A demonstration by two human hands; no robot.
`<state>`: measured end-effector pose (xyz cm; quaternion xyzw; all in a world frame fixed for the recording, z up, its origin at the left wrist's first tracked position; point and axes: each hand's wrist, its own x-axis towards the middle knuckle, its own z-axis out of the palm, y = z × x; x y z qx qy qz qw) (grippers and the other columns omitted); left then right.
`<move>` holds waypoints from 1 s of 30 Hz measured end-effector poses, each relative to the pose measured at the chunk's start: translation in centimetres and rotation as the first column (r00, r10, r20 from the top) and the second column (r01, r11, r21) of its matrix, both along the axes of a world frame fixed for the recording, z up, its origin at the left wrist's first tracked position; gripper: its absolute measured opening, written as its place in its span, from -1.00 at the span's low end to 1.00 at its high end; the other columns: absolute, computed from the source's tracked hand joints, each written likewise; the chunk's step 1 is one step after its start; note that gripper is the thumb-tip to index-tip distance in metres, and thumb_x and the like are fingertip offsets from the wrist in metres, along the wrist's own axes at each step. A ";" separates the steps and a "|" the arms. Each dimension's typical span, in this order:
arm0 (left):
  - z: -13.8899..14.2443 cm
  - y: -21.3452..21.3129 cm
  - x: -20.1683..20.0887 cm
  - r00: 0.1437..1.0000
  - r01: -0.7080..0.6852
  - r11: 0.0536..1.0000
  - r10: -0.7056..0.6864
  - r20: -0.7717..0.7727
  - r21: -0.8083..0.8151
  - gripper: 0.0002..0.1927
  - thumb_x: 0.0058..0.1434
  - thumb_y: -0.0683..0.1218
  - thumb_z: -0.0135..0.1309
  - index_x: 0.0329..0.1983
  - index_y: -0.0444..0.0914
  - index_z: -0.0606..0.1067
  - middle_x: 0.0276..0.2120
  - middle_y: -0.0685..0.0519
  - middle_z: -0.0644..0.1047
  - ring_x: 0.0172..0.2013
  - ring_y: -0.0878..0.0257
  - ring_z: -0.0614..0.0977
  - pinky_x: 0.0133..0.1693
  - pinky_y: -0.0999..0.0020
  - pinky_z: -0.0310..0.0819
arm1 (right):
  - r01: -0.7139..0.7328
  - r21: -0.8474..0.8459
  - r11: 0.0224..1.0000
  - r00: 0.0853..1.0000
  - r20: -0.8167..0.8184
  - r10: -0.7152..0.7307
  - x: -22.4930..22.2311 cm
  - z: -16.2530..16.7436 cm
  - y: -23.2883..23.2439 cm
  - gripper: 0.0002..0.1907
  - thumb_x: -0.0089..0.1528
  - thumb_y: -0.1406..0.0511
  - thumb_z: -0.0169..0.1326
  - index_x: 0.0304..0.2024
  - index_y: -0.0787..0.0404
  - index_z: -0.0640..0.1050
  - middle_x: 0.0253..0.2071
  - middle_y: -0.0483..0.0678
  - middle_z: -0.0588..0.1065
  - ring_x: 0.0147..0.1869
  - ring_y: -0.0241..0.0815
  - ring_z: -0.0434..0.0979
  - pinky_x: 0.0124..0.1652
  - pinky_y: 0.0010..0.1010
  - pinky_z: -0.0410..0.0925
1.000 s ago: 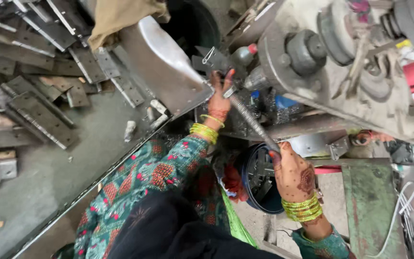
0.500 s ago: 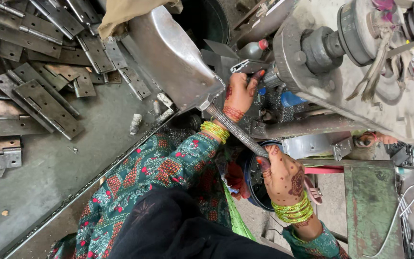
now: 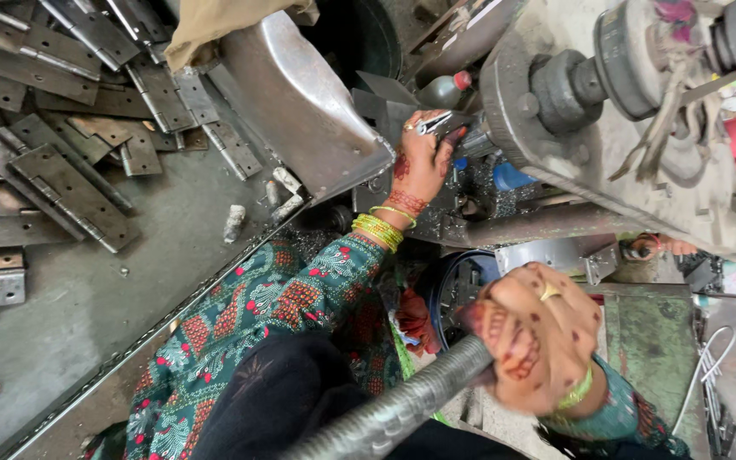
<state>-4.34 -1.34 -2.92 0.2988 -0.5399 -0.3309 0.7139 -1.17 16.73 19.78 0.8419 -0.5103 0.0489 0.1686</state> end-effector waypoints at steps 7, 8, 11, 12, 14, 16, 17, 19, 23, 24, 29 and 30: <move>-5.0 0.1 -1.9 0.976 -0.108 0.971 0.063 0.207 0.213 -0.69 0.20 -0.10 0.18 -0.05 -0.34 0.47 -0.14 -0.24 0.53 -0.10 -0.23 0.56 -0.03 -0.01 0.44 | 0.384 -0.139 0.913 0.906 -0.136 -0.401 -5.8 -4.7 1.4 -0.71 0.38 0.20 0.11 0.00 0.31 0.57 -0.54 0.20 0.47 -0.49 0.24 0.49 -0.45 -0.01 0.31; -5.1 0.1 -1.8 0.983 -0.071 0.952 0.017 0.180 0.297 -0.70 0.22 -0.09 0.18 -0.06 -0.35 0.46 -0.16 -0.24 0.52 -0.12 -0.22 0.56 -0.05 -0.01 0.45 | 0.426 -0.071 0.902 0.901 -0.055 -0.430 -6.0 -4.7 2.5 -0.73 0.40 0.21 0.08 -0.03 0.31 0.55 -0.49 0.19 0.48 -0.43 0.26 0.50 -0.42 0.00 0.31; -4.2 0.1 -1.7 0.984 -0.016 0.918 -0.057 0.172 0.395 -0.80 0.30 -0.09 0.15 -0.08 -0.27 0.51 -0.19 -0.18 0.55 -0.11 -0.12 0.59 -0.03 0.04 0.47 | 0.425 0.013 0.905 0.905 0.021 -0.426 -5.8 -3.8 4.6 -0.74 0.39 0.23 0.06 -0.05 0.33 0.53 -0.43 0.20 0.49 -0.37 0.26 0.52 -0.38 -0.02 0.33; -3.5 -0.1 -1.4 0.982 -0.028 0.916 -0.049 0.182 0.399 -0.85 0.33 -0.09 0.13 -0.09 -0.23 0.54 -0.20 -0.15 0.56 -0.10 -0.08 0.59 -0.01 0.06 0.47 | 0.388 0.013 0.922 0.921 0.021 -0.388 -5.4 -3.7 4.8 -0.74 0.38 0.23 0.07 -0.05 0.34 0.53 -0.41 0.21 0.49 -0.36 0.24 0.53 -0.38 -0.03 0.34; -1.9 0.2 -0.5 0.999 0.016 0.963 -0.027 0.039 0.269 -0.80 0.36 -0.10 0.11 0.01 -0.23 0.53 -0.13 -0.18 0.54 -0.06 -0.10 0.56 -0.01 0.04 0.43 | 0.298 0.053 0.953 0.953 0.046 -0.300 -4.5 -3.5 4.8 -0.72 0.36 0.25 0.05 -0.04 0.38 0.52 -0.37 0.22 0.51 -0.33 0.25 0.54 -0.35 -0.04 0.36; -0.3 0.7 0.5 0.999 0.015 0.985 -0.008 -0.041 0.171 -0.78 0.32 -0.12 0.09 0.02 -0.21 0.55 -0.09 -0.19 0.52 -0.03 -0.11 0.53 0.02 0.01 0.39 | 0.216 0.071 0.974 0.973 0.065 -0.220 -3.7 -3.5 4.6 -0.70 0.36 0.26 0.05 -0.03 0.42 0.51 -0.30 0.24 0.52 -0.29 0.26 0.55 -0.31 -0.05 0.38; 0.5 0.9 0.9 0.999 -0.006 0.991 0.013 -0.049 0.134 -0.78 0.27 -0.13 0.09 -0.02 -0.19 0.57 -0.10 -0.19 0.52 -0.03 -0.12 0.52 0.04 0.00 0.37 | 0.173 0.062 0.983 0.982 0.071 -0.177 -3.4 -3.6 4.4 -0.69 0.36 0.26 0.04 -0.02 0.44 0.50 -0.27 0.26 0.52 -0.27 0.27 0.55 -0.28 -0.06 0.39; 1.6 1.1 1.8 1.000 -0.024 0.993 0.024 0.001 0.112 -0.77 0.22 -0.14 0.08 -0.07 -0.17 0.61 -0.11 -0.16 0.54 -0.02 -0.14 0.50 0.08 -0.02 0.33 | 0.122 0.061 0.991 0.988 0.084 -0.127 -3.1 -3.6 4.4 -0.67 0.35 0.26 0.04 -0.03 0.47 0.49 -0.23 0.28 0.52 -0.25 0.27 0.55 -0.26 -0.06 0.40; 2.5 1.3 2.5 0.993 0.003 0.989 -0.020 0.114 0.145 -0.77 0.23 -0.11 0.10 -0.07 -0.17 0.62 -0.14 -0.13 0.56 -0.01 -0.16 0.49 0.12 -0.03 0.28 | 0.120 0.063 0.991 0.988 0.086 -0.125 -2.7 -3.5 4.1 -0.66 0.33 0.25 0.07 -0.07 0.47 0.51 -0.24 0.24 0.53 -0.29 0.24 0.54 -0.28 -0.07 0.38; 2.5 1.3 2.5 0.993 0.003 0.988 -0.021 0.118 0.153 -0.77 0.24 -0.10 0.12 -0.06 -0.17 0.62 -0.13 -0.14 0.56 0.00 -0.16 0.50 0.12 -0.02 0.28 | 0.119 0.062 0.991 0.989 0.083 -0.124 -2.3 -3.2 4.0 -0.66 0.33 0.24 0.09 -0.08 0.47 0.52 -0.25 0.23 0.52 -0.30 0.23 0.54 -0.29 -0.08 0.37; 1.7 0.5 1.8 0.997 -0.031 0.999 0.029 0.071 0.034 -0.81 0.27 -0.10 0.12 -0.07 -0.16 0.60 -0.05 -0.07 0.60 0.03 -0.10 0.55 0.25 0.01 0.26 | -0.061 0.014 0.998 0.996 0.070 0.060 0.8 0.5 3.2 -0.62 0.34 0.14 0.04 -0.14 0.41 0.50 -0.31 0.16 0.50 -0.39 0.12 0.49 -0.32 -0.10 0.33; 1.4 0.4 1.5 0.996 -0.037 0.999 0.035 0.079 0.021 -0.81 0.26 -0.11 0.11 -0.07 -0.16 0.60 -0.05 -0.06 0.59 0.03 -0.09 0.55 0.25 0.02 0.26 | -0.122 -0.010 0.992 0.991 0.050 0.122 1.4 1.7 3.4 -0.63 0.34 0.15 0.05 -0.12 0.40 0.51 -0.33 0.16 0.50 -0.39 0.13 0.49 -0.33 -0.09 0.33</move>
